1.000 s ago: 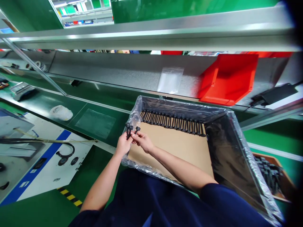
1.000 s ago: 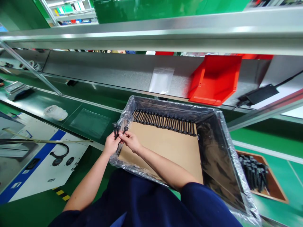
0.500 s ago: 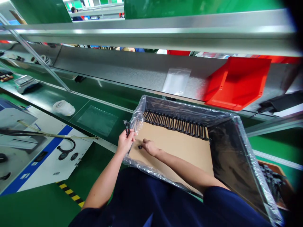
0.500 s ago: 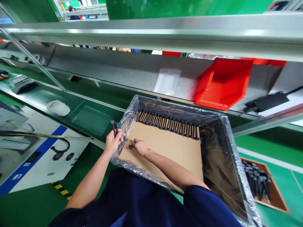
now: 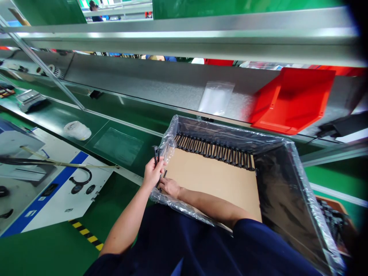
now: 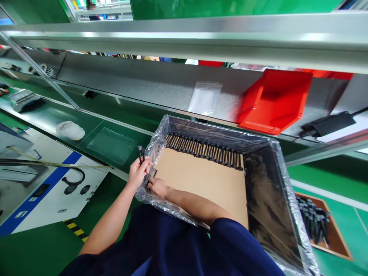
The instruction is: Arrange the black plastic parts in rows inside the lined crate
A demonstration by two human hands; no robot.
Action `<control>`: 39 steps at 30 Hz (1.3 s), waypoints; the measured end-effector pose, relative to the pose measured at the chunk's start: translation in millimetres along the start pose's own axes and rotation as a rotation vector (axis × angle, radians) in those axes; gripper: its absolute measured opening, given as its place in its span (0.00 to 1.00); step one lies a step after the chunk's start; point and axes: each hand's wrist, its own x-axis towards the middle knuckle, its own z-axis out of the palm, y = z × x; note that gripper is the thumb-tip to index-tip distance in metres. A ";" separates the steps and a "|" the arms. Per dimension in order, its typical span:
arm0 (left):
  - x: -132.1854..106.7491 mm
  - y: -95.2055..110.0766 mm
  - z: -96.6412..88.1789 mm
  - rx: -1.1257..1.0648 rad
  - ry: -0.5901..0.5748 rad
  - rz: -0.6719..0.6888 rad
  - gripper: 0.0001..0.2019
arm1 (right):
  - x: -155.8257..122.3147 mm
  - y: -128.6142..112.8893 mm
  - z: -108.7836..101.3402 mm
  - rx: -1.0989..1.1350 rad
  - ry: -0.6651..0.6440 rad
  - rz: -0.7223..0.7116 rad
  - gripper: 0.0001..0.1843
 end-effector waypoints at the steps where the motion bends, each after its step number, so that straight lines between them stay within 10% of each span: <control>1: 0.4 -0.5 -0.3 -0.010 -0.009 0.002 0.16 | 0.4 0.4 1.9 0.009 0.011 -0.001 0.11; 10: 2.0 -6.2 -5.1 0.245 -0.041 0.123 0.13 | -6.2 8.0 19.9 0.312 0.333 0.047 0.10; 20: -0.2 -0.2 -5.7 0.595 -0.222 0.285 0.11 | -26.2 2.9 -90.4 1.604 0.748 0.323 0.19; 27: -5.0 -5.7 -1.4 0.517 -0.090 0.244 0.13 | -23.0 9.4 -92.4 1.842 0.884 0.517 0.20; 34: 0.7 -20.1 -3.6 0.308 -0.047 0.168 0.19 | -14.9 30.4 -18.0 1.608 0.376 1.054 0.15; 39: -0.9 -19.8 -6.7 0.395 -0.055 0.187 0.17 | 10.5 22.1 10.9 1.437 0.247 1.128 0.11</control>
